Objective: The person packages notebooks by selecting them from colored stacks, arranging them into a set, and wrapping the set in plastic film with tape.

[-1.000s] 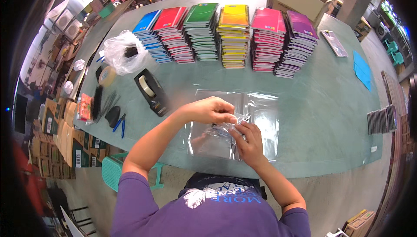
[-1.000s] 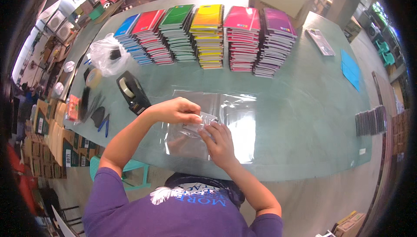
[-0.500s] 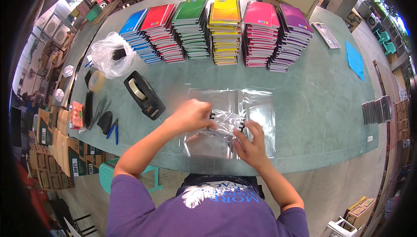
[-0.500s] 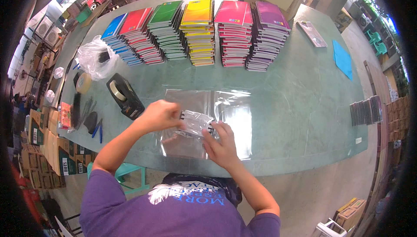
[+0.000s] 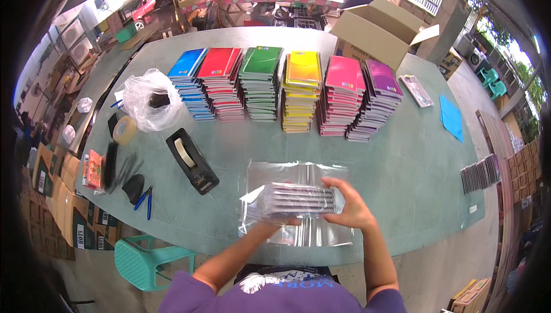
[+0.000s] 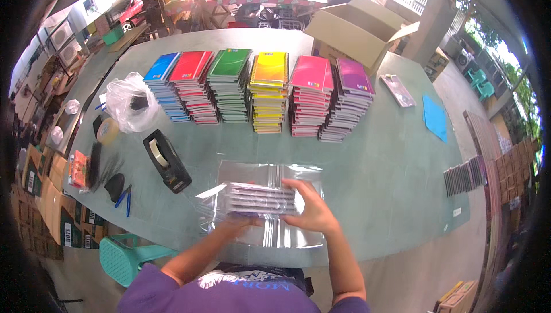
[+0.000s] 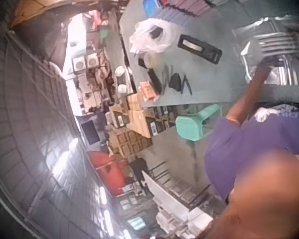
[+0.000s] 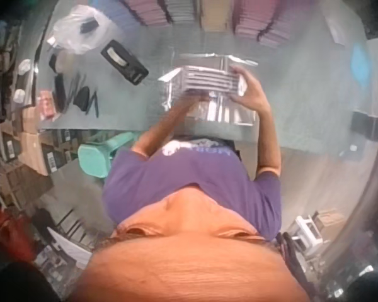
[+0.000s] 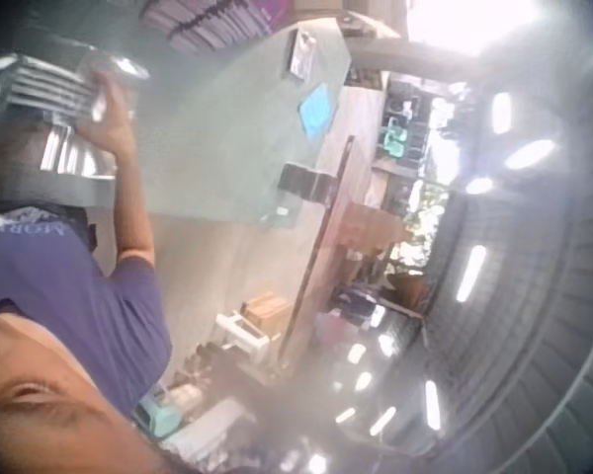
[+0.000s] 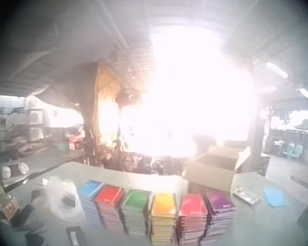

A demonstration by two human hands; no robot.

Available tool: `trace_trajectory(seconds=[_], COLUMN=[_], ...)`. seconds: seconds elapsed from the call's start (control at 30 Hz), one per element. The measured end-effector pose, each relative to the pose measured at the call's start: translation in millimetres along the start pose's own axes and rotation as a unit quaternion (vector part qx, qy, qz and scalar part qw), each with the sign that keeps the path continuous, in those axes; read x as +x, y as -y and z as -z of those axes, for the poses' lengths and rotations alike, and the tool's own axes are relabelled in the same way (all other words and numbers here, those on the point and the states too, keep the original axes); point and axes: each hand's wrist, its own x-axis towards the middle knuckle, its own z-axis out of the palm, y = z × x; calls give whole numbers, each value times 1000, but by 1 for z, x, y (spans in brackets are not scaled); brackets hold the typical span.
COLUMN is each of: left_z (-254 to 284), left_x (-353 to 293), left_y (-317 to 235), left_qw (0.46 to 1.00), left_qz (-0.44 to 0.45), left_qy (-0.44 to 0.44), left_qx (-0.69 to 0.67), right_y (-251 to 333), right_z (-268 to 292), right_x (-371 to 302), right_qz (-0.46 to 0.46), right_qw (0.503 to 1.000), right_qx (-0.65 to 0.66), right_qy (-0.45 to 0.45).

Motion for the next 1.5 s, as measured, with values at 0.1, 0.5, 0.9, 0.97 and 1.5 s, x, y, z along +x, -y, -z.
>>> trace_trajectory(seconds=[0.1,0.5,0.9,0.97,1.5], left_z=[13,-23,-44,-56,-46], left_x=[9,8,15,-14,59], left_y=[-22,-101,-117,-120,-124], left_qw=[953,938,522,446,424], left_qz=[68,-223,-191,-185,-283], left_qy=[0,-102,168,299,317], left_qx=[296,244,814,823,799], right_y=[-29,6,-29,-27,-20], right_z=[-26,-36,-85,-72,-74], right_x=[-24,-16,-70,-65,-45], right_qz=[-81,29,-69,-45,82], right_qw=[995,904,970,965,971], right_qx=[-57,319,-80,-137,-200], right_qy=[7,-284,-219,-217,-99])
